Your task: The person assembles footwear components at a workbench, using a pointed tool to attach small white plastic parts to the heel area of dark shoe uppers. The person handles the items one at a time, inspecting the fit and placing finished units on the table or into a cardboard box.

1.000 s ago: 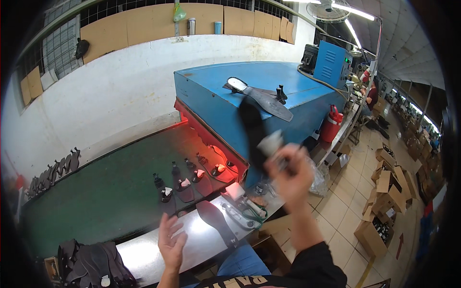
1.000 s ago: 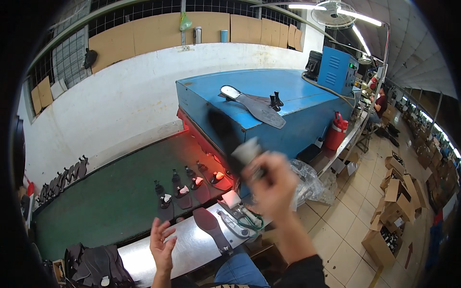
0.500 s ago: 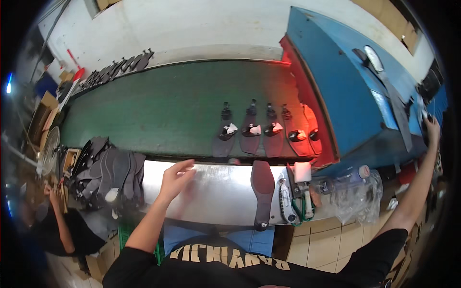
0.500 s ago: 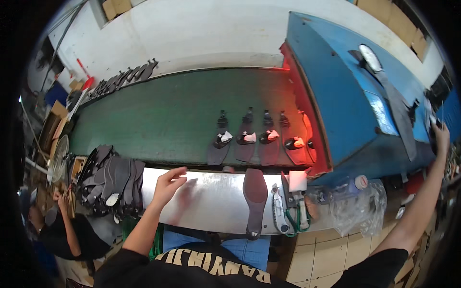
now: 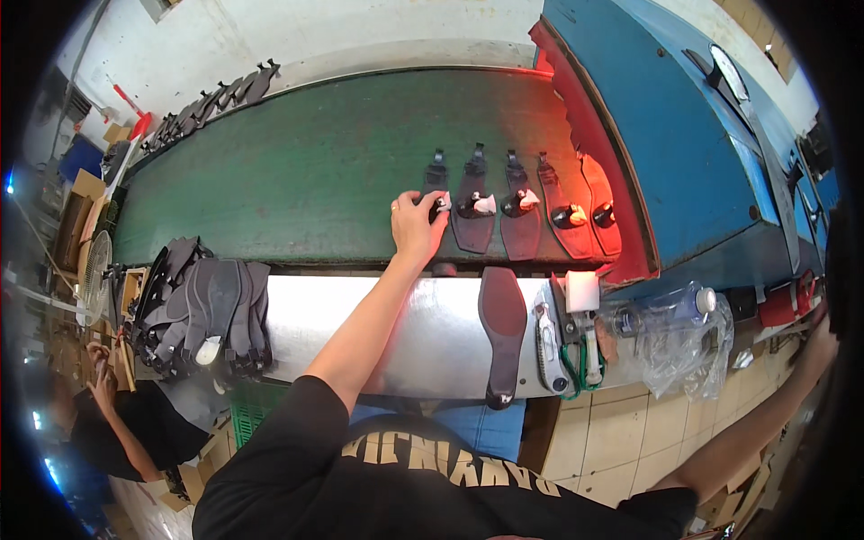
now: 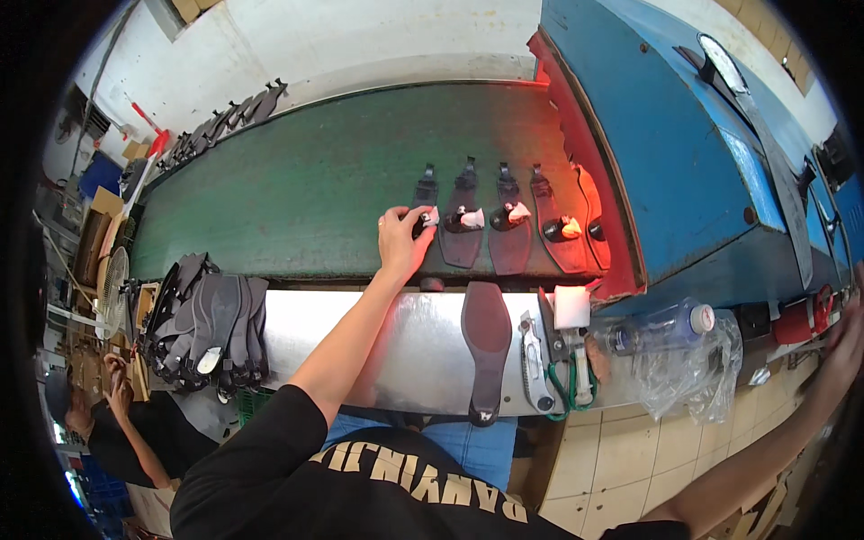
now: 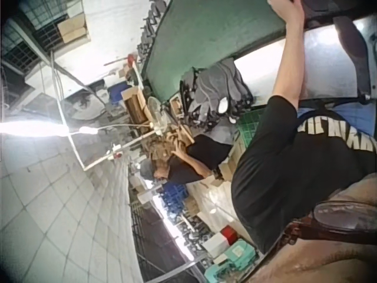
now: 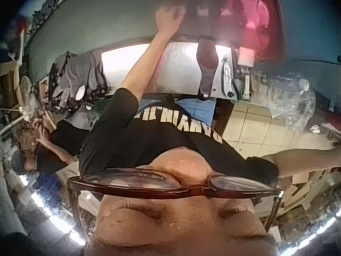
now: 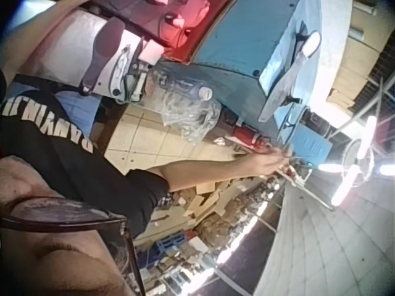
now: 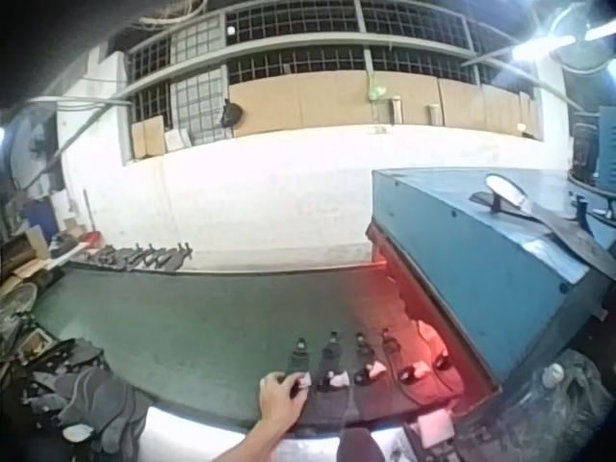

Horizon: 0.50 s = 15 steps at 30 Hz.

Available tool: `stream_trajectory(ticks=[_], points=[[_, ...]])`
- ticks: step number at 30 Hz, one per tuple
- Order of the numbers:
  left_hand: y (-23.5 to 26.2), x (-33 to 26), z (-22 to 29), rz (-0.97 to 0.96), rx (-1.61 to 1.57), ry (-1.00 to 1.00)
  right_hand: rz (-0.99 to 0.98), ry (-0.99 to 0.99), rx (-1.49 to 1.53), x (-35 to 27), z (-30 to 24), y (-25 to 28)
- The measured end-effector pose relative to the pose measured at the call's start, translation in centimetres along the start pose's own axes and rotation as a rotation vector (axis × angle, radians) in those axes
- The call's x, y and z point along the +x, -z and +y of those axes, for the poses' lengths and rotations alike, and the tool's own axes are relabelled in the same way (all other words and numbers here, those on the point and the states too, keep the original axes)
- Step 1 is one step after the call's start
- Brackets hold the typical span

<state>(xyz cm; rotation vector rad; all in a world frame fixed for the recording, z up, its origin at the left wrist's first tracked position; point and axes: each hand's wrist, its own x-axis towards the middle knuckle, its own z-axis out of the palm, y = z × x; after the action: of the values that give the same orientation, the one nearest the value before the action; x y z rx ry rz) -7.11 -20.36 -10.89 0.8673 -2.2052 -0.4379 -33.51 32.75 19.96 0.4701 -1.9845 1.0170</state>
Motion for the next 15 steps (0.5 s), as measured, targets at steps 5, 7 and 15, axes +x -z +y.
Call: stream_trajectory(ticks=[5, 7, 15], points=[[3.5, 1.1, -1.4, 0.025, -0.426, 0.130, -0.953, -0.228, 0.604, -20.8, -18.0, -4.0], [4.9, 1.1, -1.2, 0.022, -0.741, 0.225, -1.128, -0.372, 0.777, -26.7, -24.0, -7.3], [18.4, -5.6, 0.5, -0.466, -1.226, 0.822, -1.007, 0.086, 0.001, -41.8, -26.0, -16.6]])
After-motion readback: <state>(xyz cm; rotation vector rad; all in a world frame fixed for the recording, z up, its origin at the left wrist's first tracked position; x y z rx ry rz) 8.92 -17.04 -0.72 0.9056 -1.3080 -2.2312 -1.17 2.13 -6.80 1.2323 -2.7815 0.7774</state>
